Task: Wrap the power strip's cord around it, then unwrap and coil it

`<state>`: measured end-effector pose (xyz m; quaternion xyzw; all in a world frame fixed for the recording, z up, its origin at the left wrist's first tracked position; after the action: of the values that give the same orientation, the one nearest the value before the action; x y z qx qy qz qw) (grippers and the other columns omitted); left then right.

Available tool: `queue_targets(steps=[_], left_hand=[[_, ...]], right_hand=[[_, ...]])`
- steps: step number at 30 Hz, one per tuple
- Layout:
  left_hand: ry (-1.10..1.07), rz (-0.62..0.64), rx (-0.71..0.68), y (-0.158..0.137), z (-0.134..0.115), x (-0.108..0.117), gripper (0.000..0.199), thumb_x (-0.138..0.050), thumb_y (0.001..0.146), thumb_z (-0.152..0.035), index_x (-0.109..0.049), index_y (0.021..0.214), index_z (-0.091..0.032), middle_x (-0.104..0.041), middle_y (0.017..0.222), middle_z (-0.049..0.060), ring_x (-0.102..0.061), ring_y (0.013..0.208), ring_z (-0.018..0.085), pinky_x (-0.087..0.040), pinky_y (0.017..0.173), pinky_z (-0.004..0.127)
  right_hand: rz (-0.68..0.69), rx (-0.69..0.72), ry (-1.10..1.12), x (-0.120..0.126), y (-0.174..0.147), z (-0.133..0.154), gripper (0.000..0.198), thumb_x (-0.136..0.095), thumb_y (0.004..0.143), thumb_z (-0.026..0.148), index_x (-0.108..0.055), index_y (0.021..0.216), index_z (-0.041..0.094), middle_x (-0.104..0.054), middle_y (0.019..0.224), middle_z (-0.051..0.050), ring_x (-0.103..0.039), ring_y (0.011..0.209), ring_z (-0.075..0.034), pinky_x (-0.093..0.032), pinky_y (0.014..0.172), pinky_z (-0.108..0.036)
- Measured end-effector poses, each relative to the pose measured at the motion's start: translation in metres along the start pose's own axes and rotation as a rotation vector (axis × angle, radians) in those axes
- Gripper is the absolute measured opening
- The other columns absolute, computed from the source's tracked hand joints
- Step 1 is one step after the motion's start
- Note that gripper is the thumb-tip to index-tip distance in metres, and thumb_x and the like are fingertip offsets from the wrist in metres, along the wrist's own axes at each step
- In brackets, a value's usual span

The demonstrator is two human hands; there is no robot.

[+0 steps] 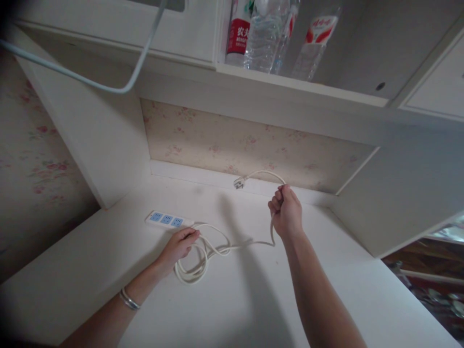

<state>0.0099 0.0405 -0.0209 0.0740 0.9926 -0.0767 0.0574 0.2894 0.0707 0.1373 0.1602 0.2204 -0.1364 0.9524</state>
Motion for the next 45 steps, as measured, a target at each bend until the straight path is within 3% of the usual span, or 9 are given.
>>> queue_targets(steps=[7, 17, 21, 26, 30, 33, 38, 42, 45], left_hand=[[-0.070, -0.064, -0.054, 0.002, -0.007, 0.007, 0.034, -0.067, 0.071, -0.047, -0.056, 0.072, -0.015, -0.030, 0.049, -0.010, -0.024, 0.040, 0.003, -0.015, 0.037, 0.017], [-0.069, -0.140, -0.128, 0.003, -0.009, 0.011, 0.034, -0.063, 0.073, -0.049, -0.062, 0.075, -0.015, -0.037, 0.050, -0.008, -0.030, 0.040, 0.005, -0.021, 0.038, 0.018], [-0.034, -0.245, -0.196, 0.006, -0.011, 0.017, 0.035, -0.060, 0.074, -0.050, -0.066, 0.083, -0.016, -0.058, 0.068, -0.001, -0.054, 0.063, 0.012, -0.041, 0.056, 0.021], [0.069, -0.288, -0.253, 0.007, -0.023, 0.027, 0.043, -0.054, 0.080, -0.045, -0.055, 0.113, -0.017, -0.067, 0.075, 0.002, -0.058, 0.078, 0.017, -0.043, 0.074, 0.029], [0.080, -0.268, -0.286, 0.009, -0.041, 0.032, 0.047, -0.051, 0.082, -0.044, -0.049, 0.119, -0.015, -0.070, 0.097, 0.010, -0.056, 0.081, 0.017, -0.044, 0.070, 0.028], [0.071, -0.212, -0.341, 0.013, -0.061, 0.032, 0.046, -0.050, 0.083, -0.046, -0.050, 0.119, -0.016, -0.068, 0.104, 0.011, -0.054, 0.069, 0.012, -0.044, 0.060, 0.024], [0.133, -0.224, -0.389, 0.024, -0.093, 0.042, 0.050, -0.048, 0.083, -0.051, -0.049, 0.122, -0.018, -0.068, 0.096, 0.007, -0.035, 0.037, 0.003, -0.025, 0.033, 0.018], [0.201, -0.307, -0.471, 0.028, -0.114, 0.056, 0.047, -0.045, 0.086, -0.049, -0.051, 0.120, -0.018, -0.068, 0.090, 0.005, -0.030, 0.036, 0.003, -0.023, 0.032, 0.017], [0.367, -0.356, -0.534, 0.023, -0.130, 0.053, 0.044, -0.042, 0.088, -0.045, -0.052, 0.121, -0.018, -0.068, 0.090, 0.004, -0.031, 0.039, 0.005, -0.027, 0.036, 0.018]], right_hand=[[-0.250, 0.090, -0.095, 0.078, 0.022, -0.026, 0.031, -0.061, 0.081, 0.041, -0.043, 0.068, 0.020, -0.025, 0.048, 0.012, -0.017, 0.036, -0.003, -0.018, 0.032, -0.016], [-0.473, -0.080, -0.189, 0.157, 0.021, -0.067, 0.025, -0.051, 0.085, 0.038, -0.043, 0.071, 0.020, -0.036, 0.051, 0.011, -0.029, 0.035, -0.003, -0.029, 0.034, -0.015], [-0.529, -0.150, -0.328, 0.177, 0.012, -0.082, 0.025, -0.055, 0.079, 0.042, -0.046, 0.073, 0.020, -0.047, 0.056, 0.008, -0.044, 0.041, -0.006, -0.040, 0.040, -0.018], [-0.596, -0.303, -0.562, 0.201, 0.000, -0.098, 0.021, -0.057, 0.074, 0.040, -0.054, 0.076, 0.019, -0.049, 0.050, 0.005, -0.047, 0.040, -0.011, -0.039, 0.039, -0.023], [-0.605, -0.424, -0.768, 0.215, -0.003, -0.100, 0.026, -0.058, 0.073, 0.042, -0.059, 0.071, 0.017, -0.051, 0.044, 0.001, -0.048, 0.040, -0.015, -0.038, 0.039, -0.027], [-0.599, -0.478, -0.919, 0.226, -0.003, -0.093, 0.028, -0.058, 0.072, 0.044, -0.061, 0.064, 0.017, -0.054, 0.043, -0.004, -0.050, 0.041, -0.018, -0.038, 0.042, -0.030], [-0.674, -0.465, -1.131, 0.252, -0.006, -0.076, 0.034, -0.046, 0.080, 0.041, -0.065, 0.066, 0.017, -0.049, 0.037, -0.005, -0.053, 0.043, -0.023, -0.038, 0.046, -0.032], [-0.753, -0.446, -1.193, 0.268, -0.008, -0.069, 0.038, -0.042, 0.082, 0.041, -0.065, 0.066, 0.016, -0.046, 0.035, -0.005, -0.054, 0.045, -0.024, -0.038, 0.048, -0.033], [-0.698, -0.432, -1.145, 0.271, -0.005, -0.074, 0.032, -0.051, 0.079, 0.040, -0.063, 0.060, 0.016, -0.047, 0.035, -0.005, -0.052, 0.042, -0.023, -0.037, 0.047, -0.033]])
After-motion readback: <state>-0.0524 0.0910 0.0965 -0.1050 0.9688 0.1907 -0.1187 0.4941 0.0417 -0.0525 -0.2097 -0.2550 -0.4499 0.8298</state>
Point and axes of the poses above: each hand's wrist, its own y-axis towards the middle knuckle, its own x-axis out of the back of the hand, z = x × y, the point moved 4 cm from there along y, towards the middle knuckle
